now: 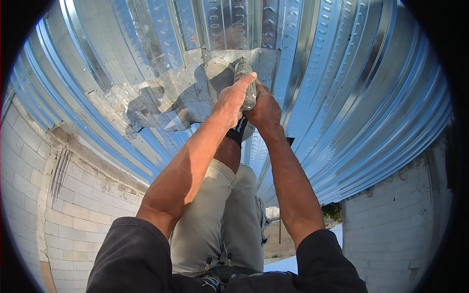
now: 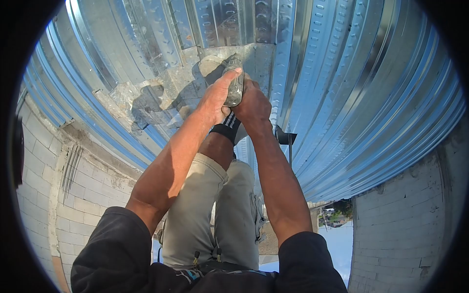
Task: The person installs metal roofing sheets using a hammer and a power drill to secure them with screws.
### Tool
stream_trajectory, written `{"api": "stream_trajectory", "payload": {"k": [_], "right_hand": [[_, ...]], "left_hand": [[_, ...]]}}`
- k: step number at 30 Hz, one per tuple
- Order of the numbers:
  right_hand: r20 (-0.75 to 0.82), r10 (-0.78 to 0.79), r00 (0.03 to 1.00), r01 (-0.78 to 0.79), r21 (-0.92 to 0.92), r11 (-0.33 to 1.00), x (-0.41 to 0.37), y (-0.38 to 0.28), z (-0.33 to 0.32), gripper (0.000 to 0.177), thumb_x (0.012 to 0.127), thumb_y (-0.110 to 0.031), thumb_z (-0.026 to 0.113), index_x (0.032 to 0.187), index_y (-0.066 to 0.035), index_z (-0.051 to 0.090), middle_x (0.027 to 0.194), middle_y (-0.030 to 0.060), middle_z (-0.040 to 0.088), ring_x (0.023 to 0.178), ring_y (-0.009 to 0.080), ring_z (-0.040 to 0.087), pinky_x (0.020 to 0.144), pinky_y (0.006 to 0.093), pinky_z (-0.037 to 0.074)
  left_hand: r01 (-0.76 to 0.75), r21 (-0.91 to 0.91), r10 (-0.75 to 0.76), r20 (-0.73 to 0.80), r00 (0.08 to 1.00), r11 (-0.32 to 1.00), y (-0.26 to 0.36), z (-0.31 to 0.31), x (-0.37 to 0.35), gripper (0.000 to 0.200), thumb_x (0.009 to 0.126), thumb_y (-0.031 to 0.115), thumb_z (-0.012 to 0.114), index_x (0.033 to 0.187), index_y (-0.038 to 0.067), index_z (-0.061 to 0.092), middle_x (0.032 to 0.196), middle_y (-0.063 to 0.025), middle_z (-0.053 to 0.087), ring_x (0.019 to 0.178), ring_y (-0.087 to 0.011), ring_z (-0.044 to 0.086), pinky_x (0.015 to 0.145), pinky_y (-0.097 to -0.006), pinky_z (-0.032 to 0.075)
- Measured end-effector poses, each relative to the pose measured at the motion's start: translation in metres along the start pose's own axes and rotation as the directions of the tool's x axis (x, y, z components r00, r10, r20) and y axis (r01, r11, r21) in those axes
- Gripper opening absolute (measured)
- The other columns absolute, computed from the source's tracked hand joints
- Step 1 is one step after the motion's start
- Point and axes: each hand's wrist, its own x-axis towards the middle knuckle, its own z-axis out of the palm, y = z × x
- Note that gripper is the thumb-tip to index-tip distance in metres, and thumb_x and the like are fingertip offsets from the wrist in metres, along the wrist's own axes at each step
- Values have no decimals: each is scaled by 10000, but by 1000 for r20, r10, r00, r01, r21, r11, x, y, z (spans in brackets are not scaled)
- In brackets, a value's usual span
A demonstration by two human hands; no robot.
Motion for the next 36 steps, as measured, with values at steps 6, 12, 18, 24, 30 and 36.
{"api": "stream_trajectory", "payload": {"k": [6, 12, 18, 24, 30, 36], "right_hand": [[11, -4, 1000, 5, -59, 998, 1, 7, 5, 661, 762, -317, 741, 1332, -100, 487, 1218, 156, 597, 1014, 383, 647, 840, 472, 523], [-19, -28, 999, 28, -34, 999, 2, 9, 13, 592, 760, -310, 740, 1252, -61, 524, 1196, 169, 595, 966, 405, 653, 827, 480, 521], [-48, -32, 998, 32, -4, 999, 0, 5, 12, 555, 764, -305, 738, 1216, -53, 537, 1178, 175, 590, 952, 421, 650, 823, 495, 517], [-31, -1, 1000, 0, -24, 1000, -2, -5, 12, 543, 792, -297, 715, 1229, -46, 512, 1165, 174, 582, 959, 421, 647, 825, 497, 518], [-23, 16, 1000, -17, -61, 998, 3, -15, 11, 553, 804, -289, 705, 1249, -43, 487, 1184, 173, 572, 970, 413, 647, 837, 489, 516], [15, 39, 999, -37, -79, 996, 0, -15, 12, 562, 799, -295, 714, 1246, -39, 488, 1193, 171, 543, 968, 418, 646, 847, 489, 516]], "left_hand": [[-15, -57, 15, -12, 1000, 998, -9, 3, 17, 332, 800, 251, 689, 1042, 34, 623, 911, -73, 632, 789, -204, 631, 764, -346, 517], [31, -117, -33, -21, 999, 993, -7, -3, 23, 326, 786, 211, 699, 1040, 21, 623, 920, -85, 639, 797, -214, 640, 770, -357, 528], [71, -62, -74, -53, 996, 996, 0, -2, 22, 312, 784, 213, 709, 1027, 35, 628, 902, -75, 643, 781, -207, 643, 750, -357, 535], [108, -51, -111, -44, 993, 993, 4, -8, 27, 300, 792, 224, 714, 1021, 49, 632, 898, -68, 648, 781, -202, 644, 760, -359, 531], [108, -59, -110, -35, 993, 992, 14, -11, 24, 297, 787, 232, 724, 1015, 62, 638, 895, -55, 652, 779, -202, 642, 774, -357, 526], [95, -54, -96, -25, 995, 994, 9, -14, 25, 308, 778, 226, 729, 1019, 56, 642, 894, -65, 651, 772, -205, 637, 751, -347, 529]]}}
